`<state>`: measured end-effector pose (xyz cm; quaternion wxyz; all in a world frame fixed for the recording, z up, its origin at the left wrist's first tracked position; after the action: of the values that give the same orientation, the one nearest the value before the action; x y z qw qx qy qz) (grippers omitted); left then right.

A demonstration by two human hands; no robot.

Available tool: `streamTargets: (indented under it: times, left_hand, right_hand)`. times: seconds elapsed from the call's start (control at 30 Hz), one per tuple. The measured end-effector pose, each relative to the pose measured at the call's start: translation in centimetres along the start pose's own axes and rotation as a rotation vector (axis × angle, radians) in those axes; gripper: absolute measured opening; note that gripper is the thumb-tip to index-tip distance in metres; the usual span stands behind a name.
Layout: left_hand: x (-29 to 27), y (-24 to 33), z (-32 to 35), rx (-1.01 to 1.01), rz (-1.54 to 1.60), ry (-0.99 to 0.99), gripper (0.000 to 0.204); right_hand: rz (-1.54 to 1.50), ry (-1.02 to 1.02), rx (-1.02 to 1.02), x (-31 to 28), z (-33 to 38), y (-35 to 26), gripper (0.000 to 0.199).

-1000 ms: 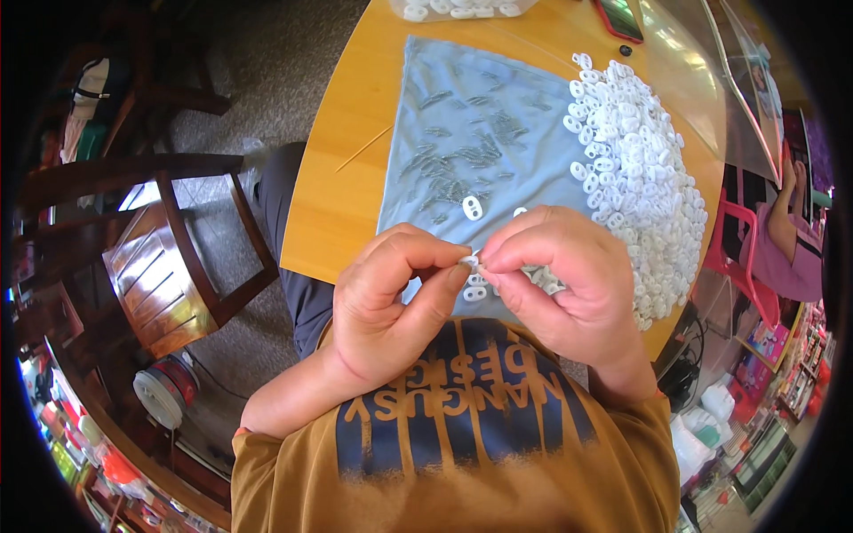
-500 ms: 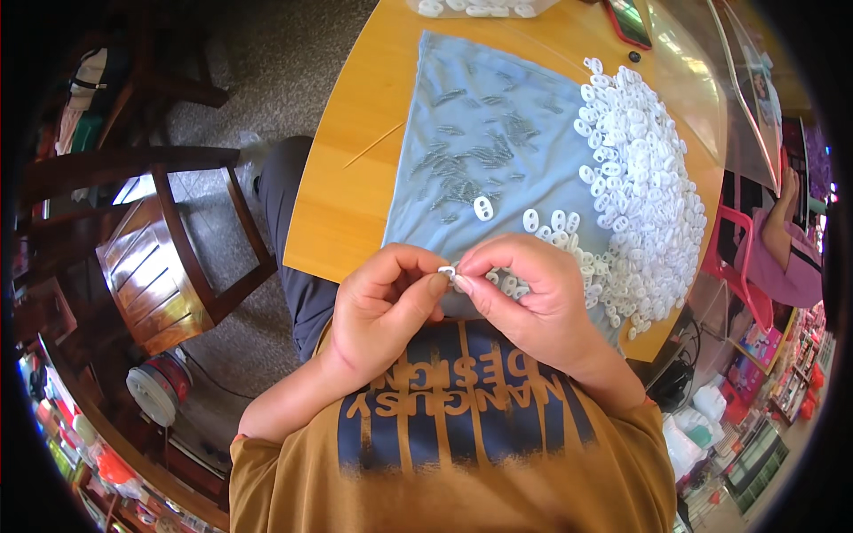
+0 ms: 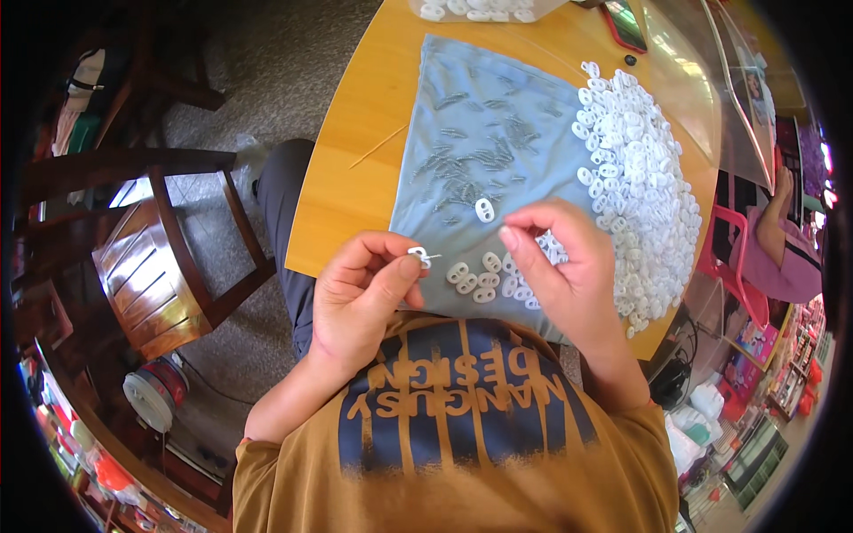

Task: Assembling small metal pins into white plastic cord locks by hand.

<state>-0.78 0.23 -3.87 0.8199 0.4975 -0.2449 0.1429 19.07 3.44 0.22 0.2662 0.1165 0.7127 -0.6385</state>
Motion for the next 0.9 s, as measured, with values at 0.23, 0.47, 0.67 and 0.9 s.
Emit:
streamTargets:
  times: [0.23, 0.47, 0.67, 0.9]
  left_hand:
    - [-0.4, 0.0, -0.2, 0.004, 0.012, 0.026, 0.011]
    - [-0.6, 0.1, -0.3, -0.01, 0.028, 0.027, 0.011]
    - [-0.2, 0.5, -0.3, -0.026, 0.078, 0.005, 0.012]
    - [1.6, 2.2, -0.6, -0.016, 0.147, -0.07, 0.013]
  right_hand:
    - [0.383, -0.023, -0.128, 1.0, -1.1, 0.7, 0.018]
    - [0.496, -0.093, -0.218, 1.6, -1.2, 1.3, 0.021]
    - [0.387, -0.077, -0.192, 1.2, -0.5, 1.1, 0.022]
    - [-0.843, -0.085, 0.408, 0.2, -0.2, -0.8, 0.017]
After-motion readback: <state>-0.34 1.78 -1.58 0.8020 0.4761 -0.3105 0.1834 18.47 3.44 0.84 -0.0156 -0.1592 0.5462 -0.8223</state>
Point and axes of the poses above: each hand's wrist, its own z-axis away from the middle knuckle, its own x-axis out of the palm, y = z × x, the point moved 2 cm from there along -z, towards the middle knuckle, and after that the axes turned 4 degrees about -y, right-handed, at the moved point
